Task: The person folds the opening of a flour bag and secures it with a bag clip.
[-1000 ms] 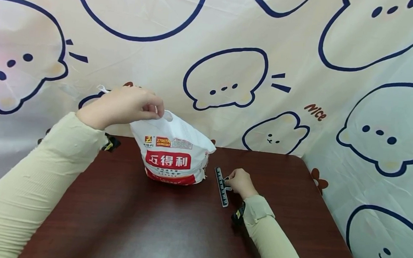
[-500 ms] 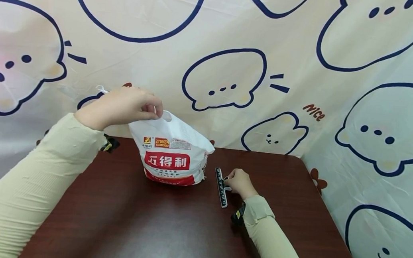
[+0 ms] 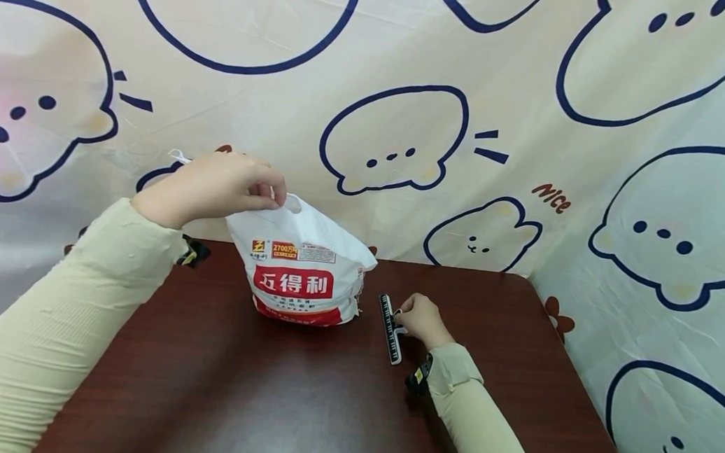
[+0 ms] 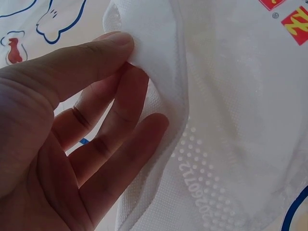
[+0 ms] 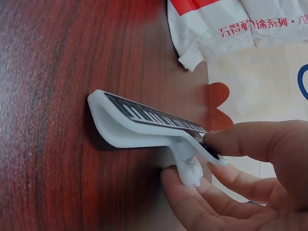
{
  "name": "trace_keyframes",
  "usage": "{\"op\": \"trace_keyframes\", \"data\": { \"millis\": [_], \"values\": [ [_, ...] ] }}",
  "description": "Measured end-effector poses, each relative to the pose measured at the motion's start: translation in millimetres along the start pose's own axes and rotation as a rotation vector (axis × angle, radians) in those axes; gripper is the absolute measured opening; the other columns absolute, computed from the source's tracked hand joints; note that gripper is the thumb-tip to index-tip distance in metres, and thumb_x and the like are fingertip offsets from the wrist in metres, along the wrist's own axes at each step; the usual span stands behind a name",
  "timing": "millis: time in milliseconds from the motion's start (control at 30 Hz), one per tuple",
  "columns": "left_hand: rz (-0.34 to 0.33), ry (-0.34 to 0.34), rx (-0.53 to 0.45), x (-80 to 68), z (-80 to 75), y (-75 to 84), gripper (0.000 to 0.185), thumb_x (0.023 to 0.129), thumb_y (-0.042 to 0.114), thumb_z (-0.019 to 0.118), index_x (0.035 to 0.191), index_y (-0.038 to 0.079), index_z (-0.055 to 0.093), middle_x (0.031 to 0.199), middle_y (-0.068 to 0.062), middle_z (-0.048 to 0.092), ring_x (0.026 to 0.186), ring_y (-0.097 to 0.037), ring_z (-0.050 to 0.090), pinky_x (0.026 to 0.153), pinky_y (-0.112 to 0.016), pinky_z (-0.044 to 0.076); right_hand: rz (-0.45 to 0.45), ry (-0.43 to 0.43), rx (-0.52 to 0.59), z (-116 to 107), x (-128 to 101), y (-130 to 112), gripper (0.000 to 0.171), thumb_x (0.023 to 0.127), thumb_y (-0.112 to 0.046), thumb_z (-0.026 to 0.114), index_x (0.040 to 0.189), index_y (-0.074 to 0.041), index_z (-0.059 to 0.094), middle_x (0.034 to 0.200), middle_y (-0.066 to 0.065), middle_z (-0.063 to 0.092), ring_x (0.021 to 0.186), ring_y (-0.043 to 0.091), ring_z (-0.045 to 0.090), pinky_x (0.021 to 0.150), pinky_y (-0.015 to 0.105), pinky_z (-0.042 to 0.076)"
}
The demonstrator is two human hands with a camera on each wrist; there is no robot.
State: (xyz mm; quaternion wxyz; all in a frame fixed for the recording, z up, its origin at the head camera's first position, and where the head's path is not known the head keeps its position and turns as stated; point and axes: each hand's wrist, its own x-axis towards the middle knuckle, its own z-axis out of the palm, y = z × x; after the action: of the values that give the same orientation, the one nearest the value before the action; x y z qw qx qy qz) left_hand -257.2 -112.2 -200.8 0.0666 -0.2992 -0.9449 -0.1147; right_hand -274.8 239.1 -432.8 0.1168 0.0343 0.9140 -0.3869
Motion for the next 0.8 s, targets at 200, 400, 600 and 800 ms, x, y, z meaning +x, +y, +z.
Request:
{"op": "trace_keyframes", "data": {
  "millis": [200, 400, 600, 800],
  "values": [
    [0.0, -0.001, 0.007, 0.3, 0.1, -1.0, 0.008, 0.094, 0.008, 0.071, 0.099, 0.013, 0.074, 0.097, -0.008, 0.071, 0.087, -0.026, 0.064, 0.078, -0.042, 0.057, 0.037, -0.023, 0.057, -1.2, -0.4, -0.3, 0.038, 0.093, -0.006, 0.067, 0.126, 0.011, 0.056, 0.124, 0.028, 0.058, 0.091, 0.026, 0.067, 0.075, 0.033, 0.06],
    [0.0, -0.003, -0.001, 0.0, 0.4, -1.0, 0.008, 0.094, 0.009, 0.07, 0.1, 0.013, 0.074, 0.098, -0.008, 0.071, 0.087, -0.026, 0.064, 0.079, -0.043, 0.057, 0.059, -0.038, 0.105, -3.8, -1.6, 0.6, 0.031, 0.094, -0.007, 0.067, 0.117, 0.014, 0.063, 0.114, 0.026, 0.062, 0.089, 0.025, 0.068, 0.074, 0.033, 0.061],
    [0.001, 0.0, -0.001, -0.1, 0.7, -0.9, 0.007, 0.094, 0.009, 0.071, 0.099, 0.013, 0.074, 0.098, -0.008, 0.072, 0.087, -0.026, 0.064, 0.078, -0.042, 0.057, 0.09, -0.01, 0.148, -5.0, -1.7, 1.9, 0.022, 0.094, -0.012, 0.068, 0.099, 0.009, 0.073, 0.099, 0.016, 0.067, 0.071, 0.016, 0.064, 0.07, 0.032, 0.061],
    [0.002, -0.013, -0.001, 0.4, -0.1, -0.3, 0.008, 0.095, 0.009, 0.07, 0.101, 0.013, 0.073, 0.1, -0.009, 0.072, 0.089, -0.027, 0.064, 0.079, -0.044, 0.057, 0.116, -0.008, 0.214, -6.3, -1.2, 2.8, 0.022, 0.094, -0.013, 0.069, 0.089, 0.008, 0.072, 0.084, 0.009, 0.063, 0.067, 0.015, 0.061, 0.069, 0.033, 0.061]
  ]
}}
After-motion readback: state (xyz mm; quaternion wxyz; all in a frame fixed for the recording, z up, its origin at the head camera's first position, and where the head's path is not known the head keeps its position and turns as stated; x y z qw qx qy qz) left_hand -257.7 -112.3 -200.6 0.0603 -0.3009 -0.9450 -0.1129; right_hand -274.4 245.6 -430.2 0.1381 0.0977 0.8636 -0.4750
